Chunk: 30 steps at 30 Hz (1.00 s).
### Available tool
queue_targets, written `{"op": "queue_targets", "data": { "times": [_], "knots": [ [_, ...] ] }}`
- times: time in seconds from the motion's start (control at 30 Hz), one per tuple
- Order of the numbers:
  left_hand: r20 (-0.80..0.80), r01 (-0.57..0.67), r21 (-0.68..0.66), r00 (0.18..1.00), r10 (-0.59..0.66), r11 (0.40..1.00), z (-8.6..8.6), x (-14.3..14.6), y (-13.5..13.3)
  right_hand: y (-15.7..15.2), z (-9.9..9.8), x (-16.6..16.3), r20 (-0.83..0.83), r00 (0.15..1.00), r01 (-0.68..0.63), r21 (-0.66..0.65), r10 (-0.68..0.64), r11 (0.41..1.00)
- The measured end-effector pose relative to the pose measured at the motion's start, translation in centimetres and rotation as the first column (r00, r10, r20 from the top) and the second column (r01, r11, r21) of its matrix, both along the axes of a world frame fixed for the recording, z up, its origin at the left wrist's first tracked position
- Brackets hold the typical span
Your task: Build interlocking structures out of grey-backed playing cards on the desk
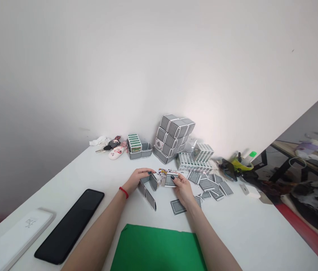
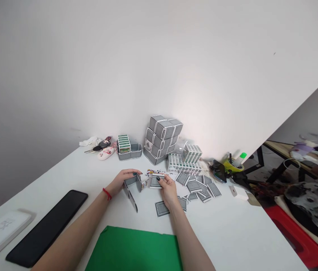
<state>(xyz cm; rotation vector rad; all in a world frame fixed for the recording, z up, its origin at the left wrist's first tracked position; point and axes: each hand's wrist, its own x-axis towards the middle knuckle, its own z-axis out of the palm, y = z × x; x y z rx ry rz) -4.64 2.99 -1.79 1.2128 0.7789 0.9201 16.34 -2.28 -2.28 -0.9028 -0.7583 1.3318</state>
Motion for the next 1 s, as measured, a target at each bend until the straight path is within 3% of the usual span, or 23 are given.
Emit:
{"op": "queue_targets", "data": {
  "times": [0.23,0.47,0.7,0.9,1.0],
  "knots": [
    [-0.055,0.121,0.103,0.992,-0.115,0.987,0.3,-0.5,0.0,-0.2,0.0,-0.7,0.026,0.997,-0.071,-0.033,0.071,0.997],
    [-0.125,0.152,0.217,0.984,-0.127,0.964,1.3,-0.5,-0.6,-0.3,0.0,-1.0,-0.063,0.991,-0.117,-0.031,0.115,0.993],
    [-0.047,0.147,0.134,0.989,-0.142,0.98,1.1,-0.6,-0.6,-0.4,0.3,-1.8,-0.13,0.981,-0.144,0.019,0.145,0.989],
    [0.086,0.19,-0.065,0.979,-0.184,0.98,1.4,-0.4,-1.1,-0.4,0.5,-2.0,-0.138,0.975,-0.171,0.022,0.172,0.985],
    [0.127,0.212,-0.098,0.972,-0.199,0.972,1.6,-0.3,-1.4,-0.5,0.6,-2.1,-0.148,0.972,-0.18,0.027,0.182,0.983]
  ]
}}
